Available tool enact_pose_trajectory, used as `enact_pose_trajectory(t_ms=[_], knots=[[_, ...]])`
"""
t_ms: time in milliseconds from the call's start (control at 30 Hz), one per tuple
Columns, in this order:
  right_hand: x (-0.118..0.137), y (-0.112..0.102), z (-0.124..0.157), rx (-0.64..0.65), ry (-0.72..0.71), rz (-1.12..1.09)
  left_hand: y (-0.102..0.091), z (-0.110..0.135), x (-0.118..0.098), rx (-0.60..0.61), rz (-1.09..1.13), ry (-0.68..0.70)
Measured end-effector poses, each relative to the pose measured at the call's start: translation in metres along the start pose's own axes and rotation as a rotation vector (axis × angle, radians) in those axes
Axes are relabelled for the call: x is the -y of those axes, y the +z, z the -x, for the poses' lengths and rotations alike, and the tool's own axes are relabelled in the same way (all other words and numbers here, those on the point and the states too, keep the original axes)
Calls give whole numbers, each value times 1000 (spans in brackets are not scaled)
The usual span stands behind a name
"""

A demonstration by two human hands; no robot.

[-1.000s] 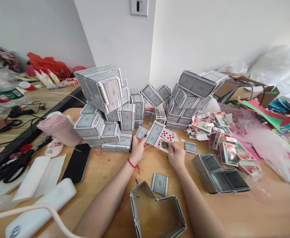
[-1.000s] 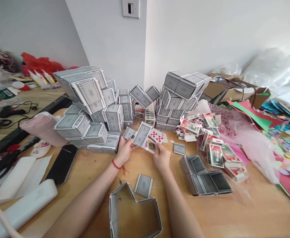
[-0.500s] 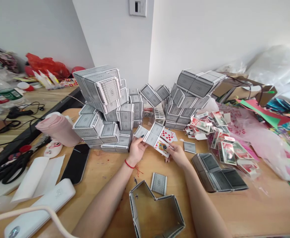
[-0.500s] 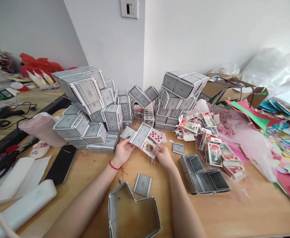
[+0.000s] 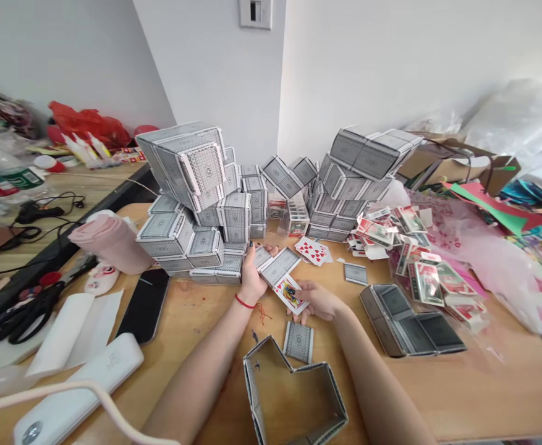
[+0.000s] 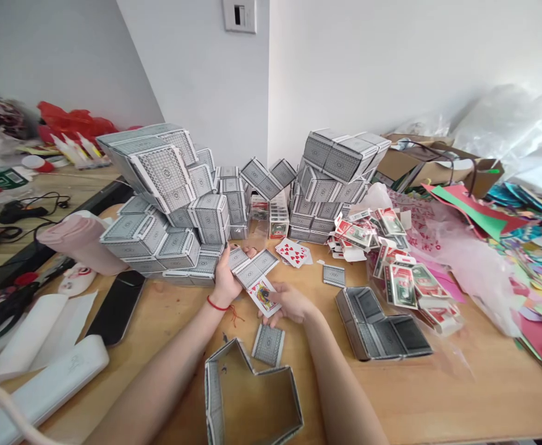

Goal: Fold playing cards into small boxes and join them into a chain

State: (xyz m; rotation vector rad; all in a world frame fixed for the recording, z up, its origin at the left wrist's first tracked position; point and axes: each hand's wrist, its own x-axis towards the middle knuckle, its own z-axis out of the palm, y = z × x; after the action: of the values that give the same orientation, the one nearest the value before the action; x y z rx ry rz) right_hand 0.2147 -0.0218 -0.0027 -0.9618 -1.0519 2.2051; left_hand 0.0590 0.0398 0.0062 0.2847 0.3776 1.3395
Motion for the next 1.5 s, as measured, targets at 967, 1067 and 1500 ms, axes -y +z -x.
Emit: enact_pose_trajectory(t_ms=[967,1067,1500], knots=[[0,12,-7,-214,48,13,1,-1,8,-78,-121,8],[0,15,-8,-228,37,16,6,4,6,10,-98,4],[-8,22,-17,-215,-88,-59,6,3,5,-1,-156,-72]])
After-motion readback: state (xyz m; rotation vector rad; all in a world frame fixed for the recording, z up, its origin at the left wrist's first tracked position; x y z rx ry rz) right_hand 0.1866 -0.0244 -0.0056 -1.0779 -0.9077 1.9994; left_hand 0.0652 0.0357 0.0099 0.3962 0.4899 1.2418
